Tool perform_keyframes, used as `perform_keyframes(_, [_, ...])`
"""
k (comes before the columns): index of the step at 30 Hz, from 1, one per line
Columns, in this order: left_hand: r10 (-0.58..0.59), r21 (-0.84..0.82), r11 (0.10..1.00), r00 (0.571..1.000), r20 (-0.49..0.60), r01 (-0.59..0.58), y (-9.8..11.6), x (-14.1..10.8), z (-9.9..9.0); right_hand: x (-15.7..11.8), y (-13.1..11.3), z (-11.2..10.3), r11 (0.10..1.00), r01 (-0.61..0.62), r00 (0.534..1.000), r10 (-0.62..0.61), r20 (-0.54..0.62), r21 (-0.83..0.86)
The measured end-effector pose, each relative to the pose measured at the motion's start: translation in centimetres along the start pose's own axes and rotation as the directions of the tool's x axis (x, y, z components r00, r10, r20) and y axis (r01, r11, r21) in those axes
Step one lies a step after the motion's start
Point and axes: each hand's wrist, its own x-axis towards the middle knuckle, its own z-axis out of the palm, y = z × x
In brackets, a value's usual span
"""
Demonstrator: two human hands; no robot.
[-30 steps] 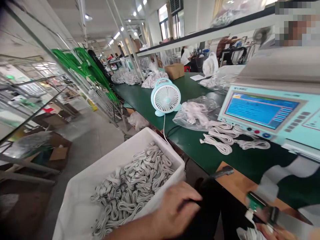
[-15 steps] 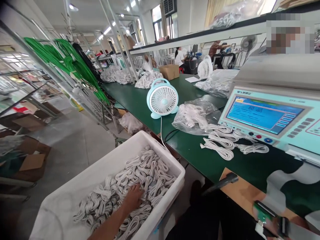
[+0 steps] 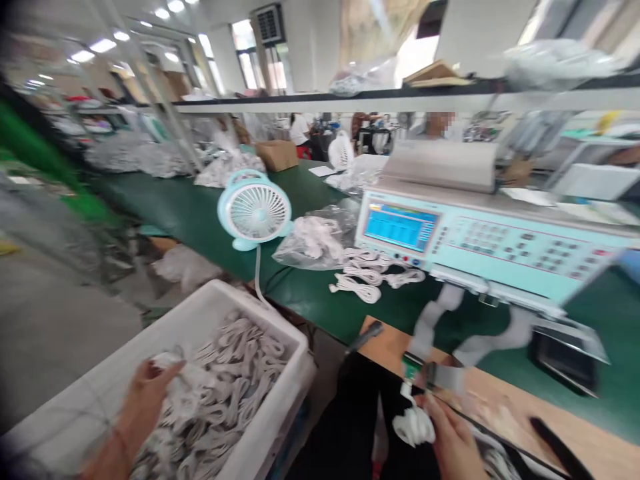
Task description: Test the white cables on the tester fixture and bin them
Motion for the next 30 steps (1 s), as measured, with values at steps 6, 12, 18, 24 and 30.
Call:
perform_keyframes(6, [0.097,-0.239,0.959,0.614,0.783,0.153,9.5,-10.7,8.0,-0.6,-0.8,0.6,0.896,-0.2,0.979,0.197,0.049,0.397])
perform_keyframes(12, [0.279,-0.294,0.907,0.094,0.956,0.301,13.5,-22.7,18.3,-0.5,-1.0,0.8,0.851,-0.156,0.986,0.16,0.036,0.501])
perform_keyframes(18, [0.17,-0.214,0.864,0.135,0.976,0.456,11.9,-24.7,20.1,-0.2,-0.7,1.5,0.835,-0.076,0.995,0.099,-0.013,0.545])
perform_keyframes(24, [0.125,-0.168,0.936,0.152,0.98,0.311,9.1,-25.9,18.6,-3.7,0.9,0.1,0.914,-0.077,0.996,0.086,-0.005,0.399])
perform_keyframes(30, [0.202,-0.224,0.948,0.117,0.973,0.228,8.3,-27.7,18.7,-7.2,4.1,-9.8,0.902,-0.019,0.972,-0.084,-0.22,-0.431])
